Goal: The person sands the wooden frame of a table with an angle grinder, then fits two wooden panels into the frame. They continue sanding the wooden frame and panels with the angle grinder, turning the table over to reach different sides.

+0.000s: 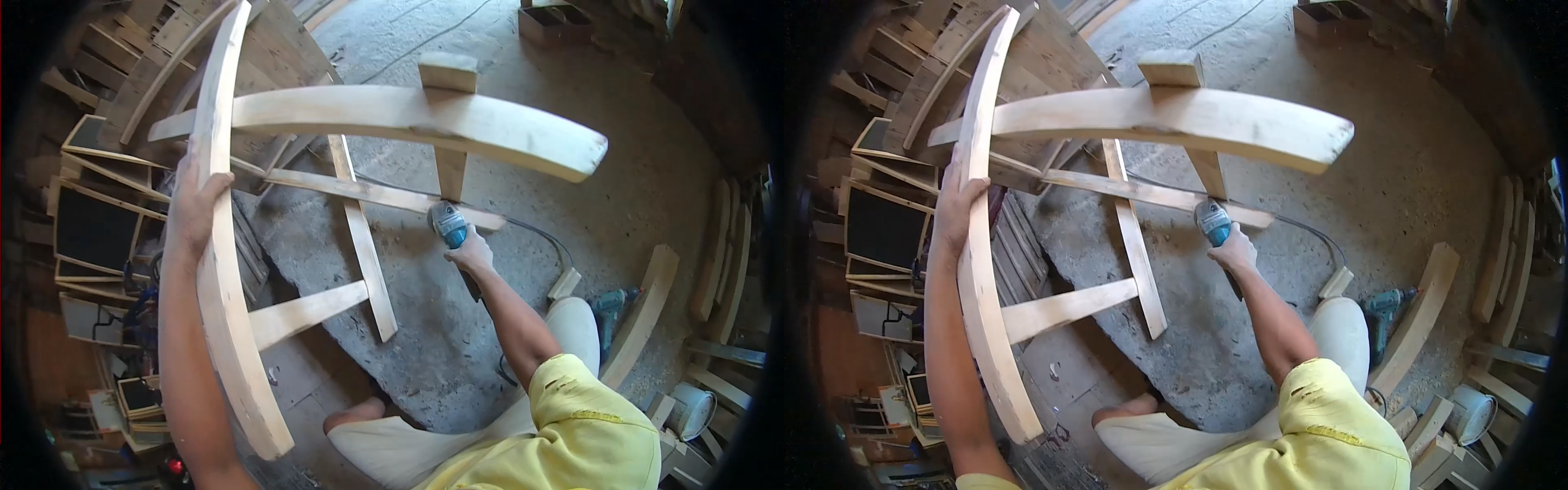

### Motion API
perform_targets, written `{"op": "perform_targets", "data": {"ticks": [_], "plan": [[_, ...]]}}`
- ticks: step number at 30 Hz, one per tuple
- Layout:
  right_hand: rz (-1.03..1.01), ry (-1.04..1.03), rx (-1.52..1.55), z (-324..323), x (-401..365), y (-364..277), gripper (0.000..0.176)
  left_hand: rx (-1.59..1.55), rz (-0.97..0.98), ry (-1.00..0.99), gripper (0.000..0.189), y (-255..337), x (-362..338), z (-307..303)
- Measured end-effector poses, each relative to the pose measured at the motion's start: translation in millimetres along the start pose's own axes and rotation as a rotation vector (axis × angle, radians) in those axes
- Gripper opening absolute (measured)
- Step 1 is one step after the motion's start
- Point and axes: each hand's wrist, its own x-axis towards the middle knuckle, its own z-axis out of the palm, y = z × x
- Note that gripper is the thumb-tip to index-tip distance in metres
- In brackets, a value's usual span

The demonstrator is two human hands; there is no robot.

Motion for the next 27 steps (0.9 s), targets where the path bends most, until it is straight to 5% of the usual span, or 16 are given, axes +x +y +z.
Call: {"op": "perform_targets", "data": {"ticks": [9, 27], "plan": [[-0.069, -0.026, 0.040, 20, 34, -45, 0.065, -0.070, -0.058, 0.002, 0.086, 14, -5, 1], [0.027, -0.077, -0.020, -11, 11, -4, 0.071, -0.022, -0.115, -0.003, 0.085, 19, -7, 2]]}}
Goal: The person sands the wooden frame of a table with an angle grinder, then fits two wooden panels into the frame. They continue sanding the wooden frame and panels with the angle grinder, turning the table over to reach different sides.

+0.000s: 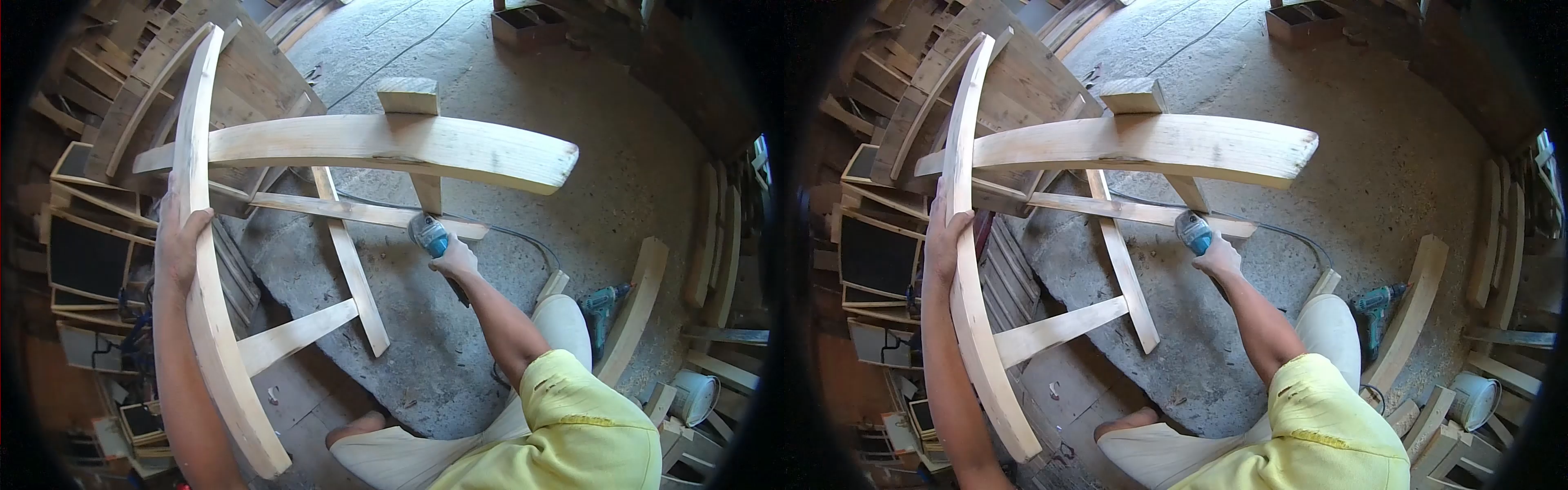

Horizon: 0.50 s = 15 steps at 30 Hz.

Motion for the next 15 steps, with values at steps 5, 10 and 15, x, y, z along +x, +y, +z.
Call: {"op": "perform_targets", "data": {"ticks": [5, 10, 15], "plan": [[0.032, 0.019, -0.002, -12, -6, 16, 0.073, -0.008, 0.042, 0.011, 0.084, -15, 6, -1], [0.058, 0.041, 0.006, -19, -8, 35, 0.073, -0.055, 0.003, -0.018, 0.084, -4, 2, 0], [0.104, 0.113, 0.059, -34, -11, 59, 0.070, -0.078, 0.025, -0.024, 0.084, -11, 6, 0]]}}
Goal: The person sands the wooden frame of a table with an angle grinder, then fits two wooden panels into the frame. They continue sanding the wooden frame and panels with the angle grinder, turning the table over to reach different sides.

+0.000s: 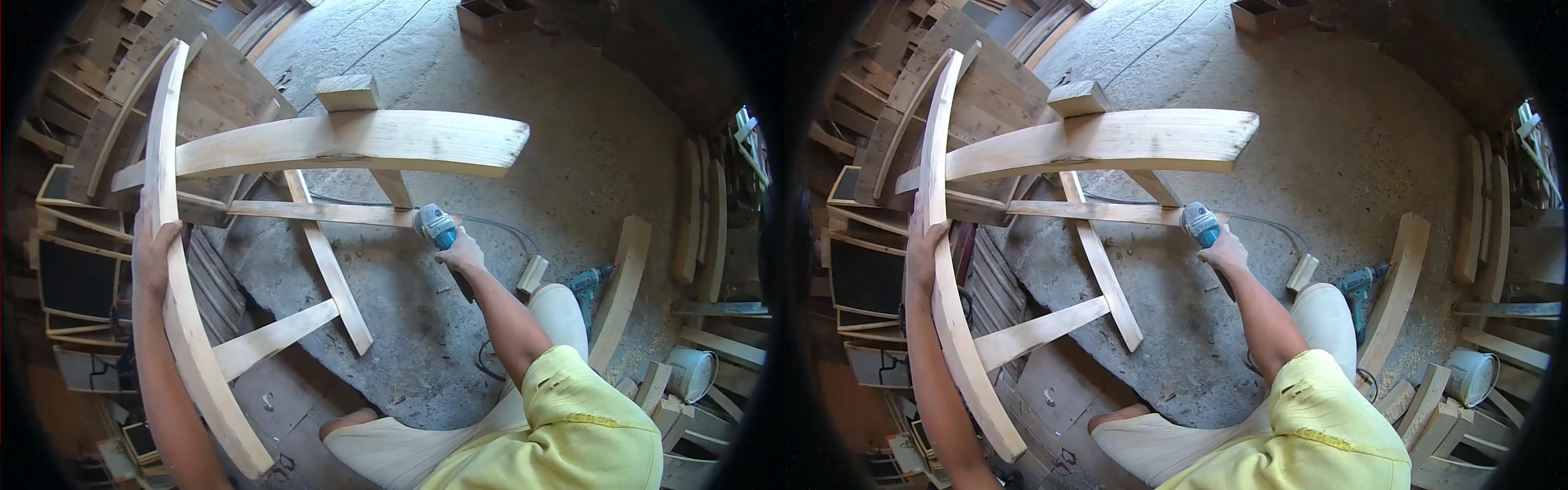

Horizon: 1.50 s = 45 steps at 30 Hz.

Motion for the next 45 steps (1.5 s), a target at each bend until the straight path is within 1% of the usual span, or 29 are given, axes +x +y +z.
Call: {"op": "perform_targets", "data": {"ticks": [2, 5, 7, 10, 14, 16, 18, 19, 20, 22, 24, 26, 27, 28, 30, 31, 32, 33, 34, 35, 36, 37, 38, 40, 41, 43, 44, 45], "plan": [[0.013, 0.016, 0.008, -7, -1, 10, 0.070, 0.017, -0.002, -0.010, 0.084, -8, 4, -3], [0.046, 0.027, 0.014, -19, -4, 23, 0.069, 0.038, 0.044, -0.009, 0.083, -13, 6, -3], [0.069, 0.017, 0.011, -21, -7, 33, 0.069, 0.002, 0.020, -0.018, 0.082, -7, 3, -2], [0.121, 0.067, 0.049, -19, -14, 47, 0.068, 0.008, 0.004, -0.014, 0.082, -5, 3, -1], [0.182, 0.118, 0.097, -16, -17, 56, 0.071, 0.027, -0.029, -0.005, 0.082, -3, 1, -1], [0.201, 0.123, 0.113, -15, -18, 60, 0.072, -0.019, -0.021, -0.039, 0.082, -7, 3, -2], [0.297, 0.198, 0.173, -15, -19, 67, 0.073, 0.013, 0.006, -0.036, 0.081, -9, 6, -3], [0.344, 0.273, 0.195, -15, -21, 69, 0.074, 0.039, 0.031, -0.029, 0.081, -11, 6, -4], [0.340, 0.277, 0.193, -15, -21, 76, 0.074, 0.034, 0.031, -0.024, 0.081, -10, 5, -3], [0.343, 0.350, 0.279, -15, -18, 91, 0.075, 0.106, 0.070, 0.021, 0.081, -7, 4, -2], [0.316, 0.363, 0.323, -8, -10, 102, 0.075, 0.099, 0.044, 0.009, 0.081, -11, 4, -1], [0.178, 0.404, 0.464, 6, 9, 110, 0.074, 0.096, 0.022, 0.010, 0.080, -9, 4, -4], [0.126, 0.398, 0.547, 10, 13, 108, 0.070, 0.109, 0.037, 0.008, 0.080, -5, 3, -3], [0.124, 0.395, 0.548, 17, 14, 106, 0.070, 0.123, 0.052, 0.001, 0.080, -2, 2, -3], [0.146, 0.335, 0.737, 33, 13, 97, 0.066, 0.113, 0.030, 0.001, 0.080, 2, 0, -2], [0.146, 0.273, 0.815, 37, 2, 87, 0.063, 0.101, 0.009, 0.000, 0.079, 3, 0, -2], [0.164, 0.120, 0.901, 55, 4, 91, 0.065, 0.097, 0.007, 0.000, 0.079, -1, 1, -2], [0.116, 0.272, 0.840, 101, 15, 106, 0.070, 0.096, 0.037, 0.004, 0.079, -10, 5, -4], [0.046, 0.362, 0.770, 127, 6, 107, 0.075, 0.096, 0.068, 0.010, 0.078, -14, 8, -4], [0.007, 0.365, 0.685, 133, -18, 94, 0.057, 0.099, 0.069, 0.010, 0.078, -13, 7, -4], [0.003, 0.156, 0.664, 130, -36, 87, 0.075, 0.096, 0.067, 0.003, 0.078, -12, 6, -4], [-0.005, 0.133, 0.578, 136, -48, 81, 0.074, 0.089, 0.065, -0.001, 0.078, -11, 5, -4], [-0.015, 0.140, 0.595, 137, -65, 73, 0.074, 0.090, 0.064, 0.011, 0.078, -13, 5, -4], [-0.058, 0.144, 0.672, 141, -78, 74, 0.063, 0.181, 0.157, 0.016, 0.079, -21, 8, -6], [-0.072, 0.133, 0.675, 141, -79, 78, 0.063, 0.160, 0.157, 0.019, 0.079, -23, 9, -6], [-0.036, 0.154, 0.704, 130, -66, 81, 0.062, 0.250, 0.188, 0.036, 0.080, -28, 12, -8], [-0.037, 0.233, 0.760, 118, -65, 80, 0.060, 0.280, 0.186, 0.033, 0.080, -29, 12, -8], [0.005, 0.281, 0.779, 112, -52, 85, 0.058, 0.240, 0.146, 0.032, 0.079, -17, 6, -5]]}}
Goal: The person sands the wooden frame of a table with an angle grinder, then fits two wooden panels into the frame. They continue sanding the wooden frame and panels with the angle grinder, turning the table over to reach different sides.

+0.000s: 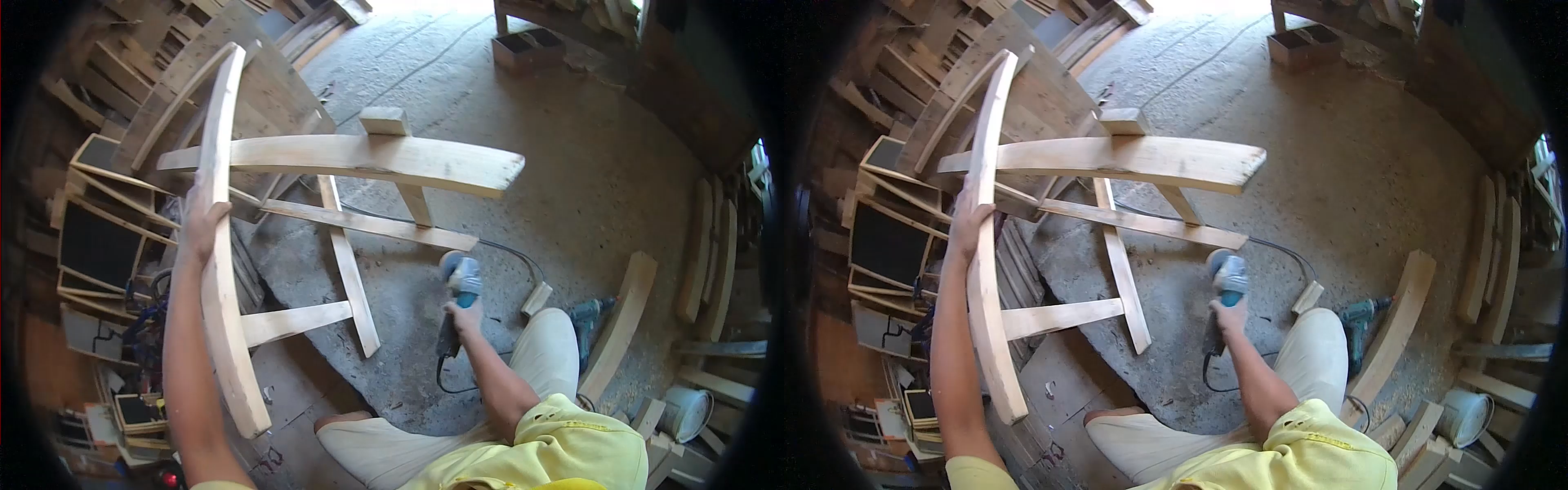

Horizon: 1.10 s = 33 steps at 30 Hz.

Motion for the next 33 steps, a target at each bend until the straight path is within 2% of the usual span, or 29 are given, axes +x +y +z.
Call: {"op": "perform_targets", "data": {"ticks": [1, 3, 5, 6, 8, 9, 11, 12, 13, 14, 15, 17, 21, 24, 27, 29, 30, 31, 33], "plan": [[0.012, 0.024, 0.085, 0, 22, 12, 0.057, -0.037, -0.037, -0.002, 0.079, 11, -3, -2], [0.038, 0.042, 0.193, -14, 39, -17, 0.061, 0.000, 0.042, 0.051, 0.085, -19, 6, 5], [0.056, 0.098, 0.214, -15, 53, -22, 0.062, -0.067, -0.020, 0.029, 0.087, -1, 1, 2], [0.045, 0.085, 0.224, -9, 52, -23, 0.062, -0.137, -0.041, 0.033, 0.088, 0, 1, 3], [0.107, 0.044, 0.273, -4, 47, -7, 0.066, -0.086, -0.044, 0.033, 0.089, 3, -2, 1], [0.059, 0.059, 0.099, 3, 42, 15, 0.070, -0.036, -0.044, 0.027, 0.089, 7, -4, -1], [0.000, -0.051, 0.035, 10, 4, 25, 0.072, -0.021, -0.043, 0.036, 0.089, 7, -2, -3], [0.072, -0.184, 0.021, 13, -10, 34, 0.071, -0.010, -0.038, 0.029, 0.089, 6, -3, -1], [0.137, -0.237, -0.027, 14, -32, 29, 0.062, -0.011, -0.056, 0.037, 0.089, 5, -4, 0], [0.133, -0.277, -0.030, 3, -63, -9, 0.057, 0.006, -0.052, 0.039, 0.088, 6, -4, 0], [0.041, -0.278, -0.040, 14, -66, 23, 0.056, 0.026, -0.051, 0.039, 0.087, 6, -4, -1], [0.085, -0.412, 0.024, 12, -84, 19, 0.053, 0.034, -0.076, 0.042, 0.083, 10, -5, -1], [0.120, -0.496, 0.062, 12, -94, 15, 0.051, 0.043, -0.060, 0.058, 0.076, 3, -1, 4], [0.072, -0.457, 0.043, 17, -89, 12, 0.050, 0.006, -0.039, 0.077, 0.073, -4, 5, 5], [-0.058, -0.411, 0.004, 17, -93, 14, 0.052, 0.008, -0.029, 0.066, 0.071, -2, 3, 6], [-0.216, -0.357, -0.063, 13, -104, -20, 0.064, -0.040, -0.116, 0.003, 0.068, 4, 1, 1], [-0.286, -0.353, -0.026, 9, -116, -47, 0.065, -0.091, -0.131, 0.025, 0.065, -3, 3, 8], [-0.271, -0.380, -0.010, 4, -132, -81, 0.063, -0.086, -0.130, 0.039, 0.064, 1, 0, 8], [-0.449, -0.306, -0.098, 4, -147, -118, 0.061, -0.116, -0.132, 0.062, 0.061, 3, -1, 8]]}}
